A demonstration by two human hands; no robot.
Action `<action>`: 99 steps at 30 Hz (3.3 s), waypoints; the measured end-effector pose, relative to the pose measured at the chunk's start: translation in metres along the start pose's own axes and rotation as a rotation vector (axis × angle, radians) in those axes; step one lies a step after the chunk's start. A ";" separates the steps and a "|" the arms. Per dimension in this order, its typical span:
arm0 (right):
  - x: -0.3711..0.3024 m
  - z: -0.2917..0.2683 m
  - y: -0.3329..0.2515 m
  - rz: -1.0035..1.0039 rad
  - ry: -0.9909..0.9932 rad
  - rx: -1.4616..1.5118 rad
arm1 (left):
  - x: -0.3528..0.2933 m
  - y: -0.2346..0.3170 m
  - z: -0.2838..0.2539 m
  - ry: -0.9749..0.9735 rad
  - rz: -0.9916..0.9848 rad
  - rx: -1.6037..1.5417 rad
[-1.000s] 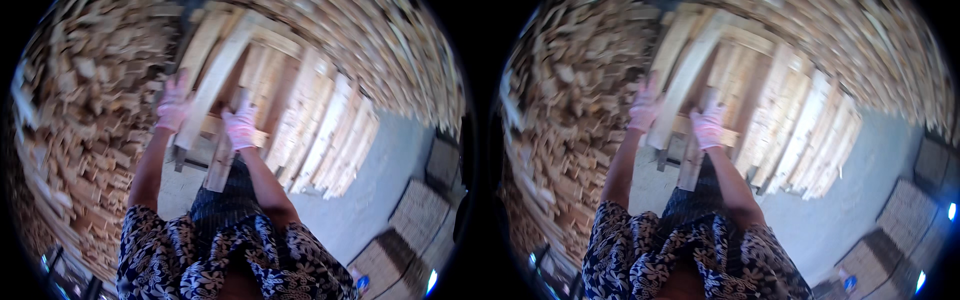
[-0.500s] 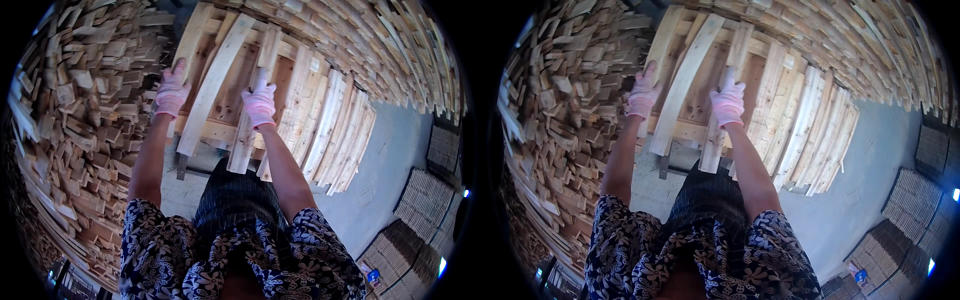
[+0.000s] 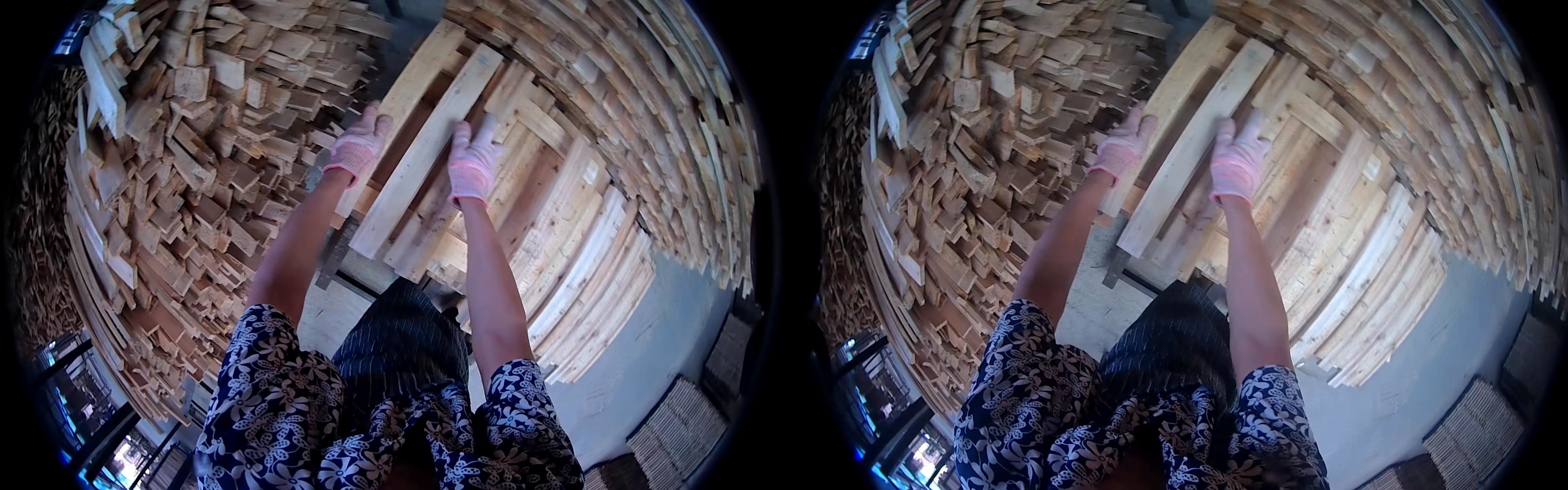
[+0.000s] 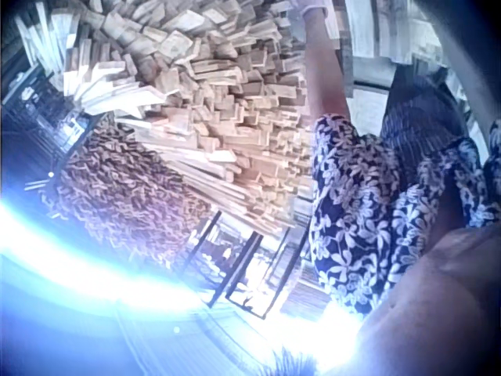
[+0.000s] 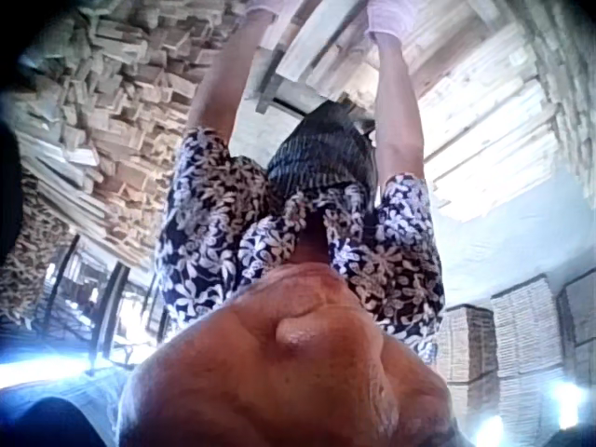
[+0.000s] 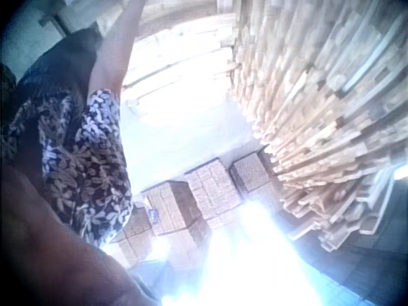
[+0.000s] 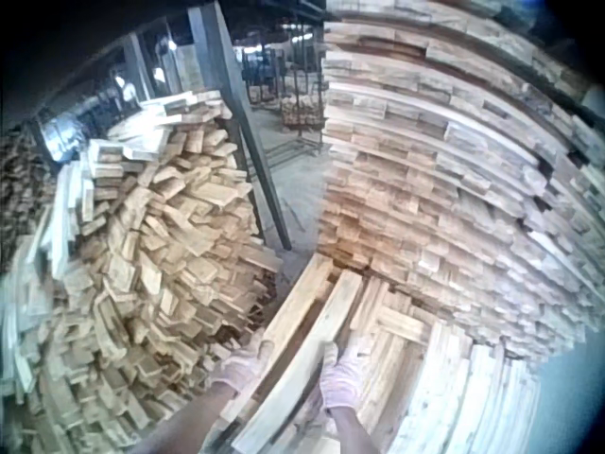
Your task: The person repeatedly picks up bundles of thin wooden planks from a large pile and stacks them onto a growing pile on a workbench. They wear pink gloves and handle the planks by hand, aligning them as they stack.
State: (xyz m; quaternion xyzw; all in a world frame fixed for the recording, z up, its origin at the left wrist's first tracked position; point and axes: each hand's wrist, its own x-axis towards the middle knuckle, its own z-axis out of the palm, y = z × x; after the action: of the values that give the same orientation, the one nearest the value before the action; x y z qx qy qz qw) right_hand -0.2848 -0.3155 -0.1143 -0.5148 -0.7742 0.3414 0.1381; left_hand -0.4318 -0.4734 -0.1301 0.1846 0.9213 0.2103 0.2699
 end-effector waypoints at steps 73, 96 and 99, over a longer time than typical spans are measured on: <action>-0.426 0.023 -0.208 -0.365 -2.047 0.202 | -0.465 -0.114 -0.017 1.041 -0.722 -0.663; -0.232 -0.104 -0.021 -0.656 -0.737 0.300 | -0.453 -0.389 -0.330 0.881 -1.187 0.130; -0.213 -0.118 0.006 -0.501 -0.542 0.380 | -0.443 -0.416 -0.350 0.864 -1.042 0.229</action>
State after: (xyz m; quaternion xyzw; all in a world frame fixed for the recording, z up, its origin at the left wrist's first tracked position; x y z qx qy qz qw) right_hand -0.1219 -0.4588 -0.0034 -0.1671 -0.8071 0.5573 0.1008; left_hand -0.3787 -1.1264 0.1209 -0.3556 0.9314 0.0091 -0.0772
